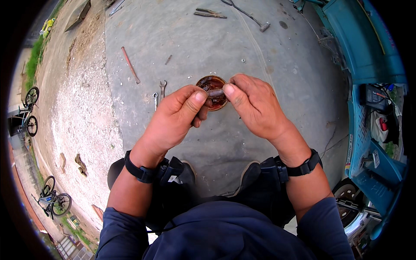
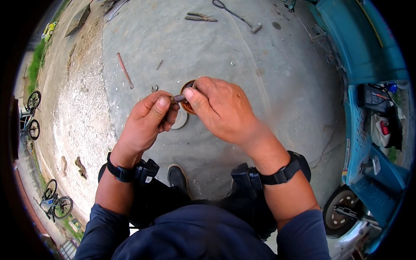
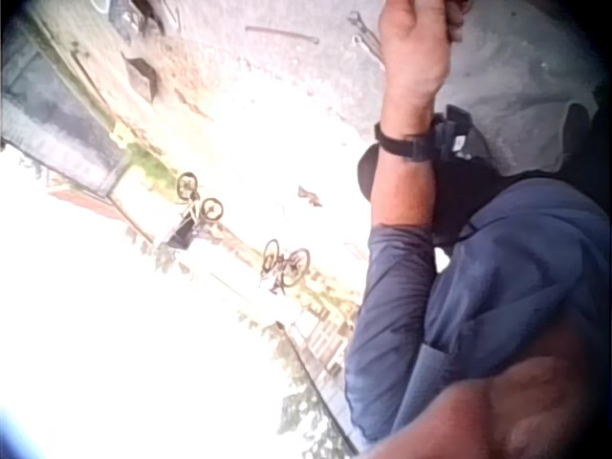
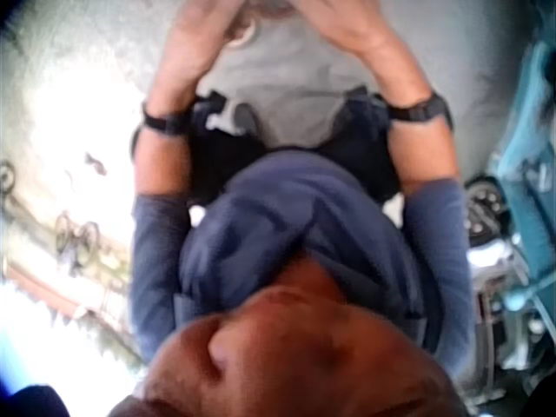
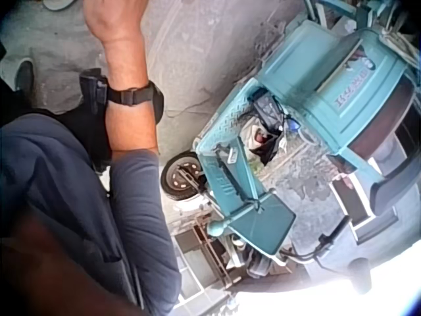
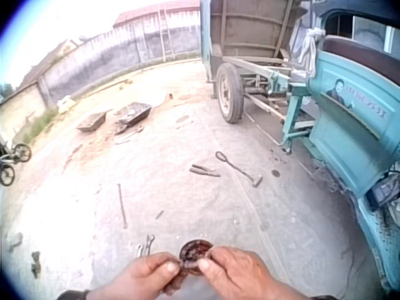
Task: The person applies grease to a metal bolt using a small brush, then inserts and tightens the bolt into a frame on a three-wheeled vehicle. The person walks around the vehicle to access the installation point and uses a wrench to secure the bolt.
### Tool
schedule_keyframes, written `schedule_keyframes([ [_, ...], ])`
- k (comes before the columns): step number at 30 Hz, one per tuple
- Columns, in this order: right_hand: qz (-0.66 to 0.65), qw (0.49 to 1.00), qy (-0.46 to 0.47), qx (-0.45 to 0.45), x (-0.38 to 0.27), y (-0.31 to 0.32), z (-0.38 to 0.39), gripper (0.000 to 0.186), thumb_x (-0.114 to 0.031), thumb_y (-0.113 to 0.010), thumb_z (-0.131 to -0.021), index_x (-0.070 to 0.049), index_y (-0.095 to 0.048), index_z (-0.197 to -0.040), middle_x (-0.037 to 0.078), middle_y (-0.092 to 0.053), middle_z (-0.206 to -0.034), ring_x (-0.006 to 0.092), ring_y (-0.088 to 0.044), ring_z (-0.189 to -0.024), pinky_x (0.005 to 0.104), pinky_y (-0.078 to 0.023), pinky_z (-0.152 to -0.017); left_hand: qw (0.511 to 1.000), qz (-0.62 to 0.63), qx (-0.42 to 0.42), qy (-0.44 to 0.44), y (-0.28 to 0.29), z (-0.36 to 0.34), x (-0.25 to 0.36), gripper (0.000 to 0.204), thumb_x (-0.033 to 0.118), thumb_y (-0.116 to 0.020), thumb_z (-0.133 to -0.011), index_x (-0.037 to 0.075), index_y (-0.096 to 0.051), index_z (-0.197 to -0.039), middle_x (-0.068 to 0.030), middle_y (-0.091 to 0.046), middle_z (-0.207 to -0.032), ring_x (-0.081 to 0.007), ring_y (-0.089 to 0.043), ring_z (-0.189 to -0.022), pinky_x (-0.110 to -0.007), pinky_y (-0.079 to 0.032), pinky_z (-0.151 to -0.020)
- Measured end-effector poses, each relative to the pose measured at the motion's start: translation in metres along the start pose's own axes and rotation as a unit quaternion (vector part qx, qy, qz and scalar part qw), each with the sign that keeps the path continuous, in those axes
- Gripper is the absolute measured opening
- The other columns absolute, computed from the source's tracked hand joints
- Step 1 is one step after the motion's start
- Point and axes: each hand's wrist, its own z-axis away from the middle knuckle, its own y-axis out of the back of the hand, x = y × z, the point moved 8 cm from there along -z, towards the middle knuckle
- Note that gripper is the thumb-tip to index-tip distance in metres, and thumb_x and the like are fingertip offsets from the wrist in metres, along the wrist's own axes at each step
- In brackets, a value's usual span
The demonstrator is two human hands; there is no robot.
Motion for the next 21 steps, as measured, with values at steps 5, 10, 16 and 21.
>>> schedule_keyframes([
  [5, -0.1, 0.992, -0.082, -0.015, 0.011, -0.004, 0.0, 0.041, -0.033, -0.049, -0.098, 0.0, -0.055, -0.075, 0.015, -0.054, -0.061, 0.0298, -0.054, -0.06, 0.0397, -0.043, -0.058, 0.996, -0.07, 0.018, -0.049, 0.0, 0.002, 0.009, 0.029, 0.029, -0.05, -0.102, 0.001, -0.059, -0.102, 0.0005, -0.056, -0.076, -0.0067, -0.049, -0.067, -0.021, -0.041, -0.061],
  [10, -0.184, 0.971, -0.149, -0.027, 0.022, -0.013, 0.005, 0.045, -0.035, -0.049, -0.099, 0.002, -0.055, -0.075, 0.011, -0.051, -0.06, 0.0196, -0.05, -0.059, 0.036, -0.042, -0.058, 0.973, -0.183, 0.052, -0.133, 0.004, 0.004, 0.021, 0.024, 0.022, -0.055, -0.099, -0.001, -0.06, -0.102, -0.0044, -0.057, -0.078, -0.0129, -0.052, -0.069, -0.026, -0.044, -0.063],
  [16, -0.268, 0.939, -0.213, -0.039, 0.026, -0.024, 0.008, 0.048, -0.04, -0.047, -0.1, 0.0, -0.054, -0.075, 0.003, -0.049, -0.063, 0.0121, -0.046, -0.057, 0.0304, -0.039, -0.052, 0.917, -0.303, 0.089, -0.243, 0.004, 0.01, 0.04, 0.015, 0.014, -0.062, -0.091, 0.001, -0.06, -0.098, -0.0147, -0.059, -0.081, -0.0324, -0.058, -0.07, -0.037, -0.046, -0.063],
  [21, -0.369, 0.885, -0.277, -0.059, 0.032, -0.037, 0.013, 0.047, -0.044, -0.045, -0.1, -0.006, -0.053, -0.073, -0.001, -0.045, -0.062, 0.0091, -0.044, -0.049, 0.0256, -0.035, -0.043, 0.857, -0.402, 0.103, -0.304, 0.0, 0.014, 0.052, 0.018, 0.01, -0.067, -0.085, 0.003, -0.058, -0.099, -0.0134, -0.057, -0.081, -0.0347, -0.057, -0.07, -0.04, -0.046, -0.061],
])
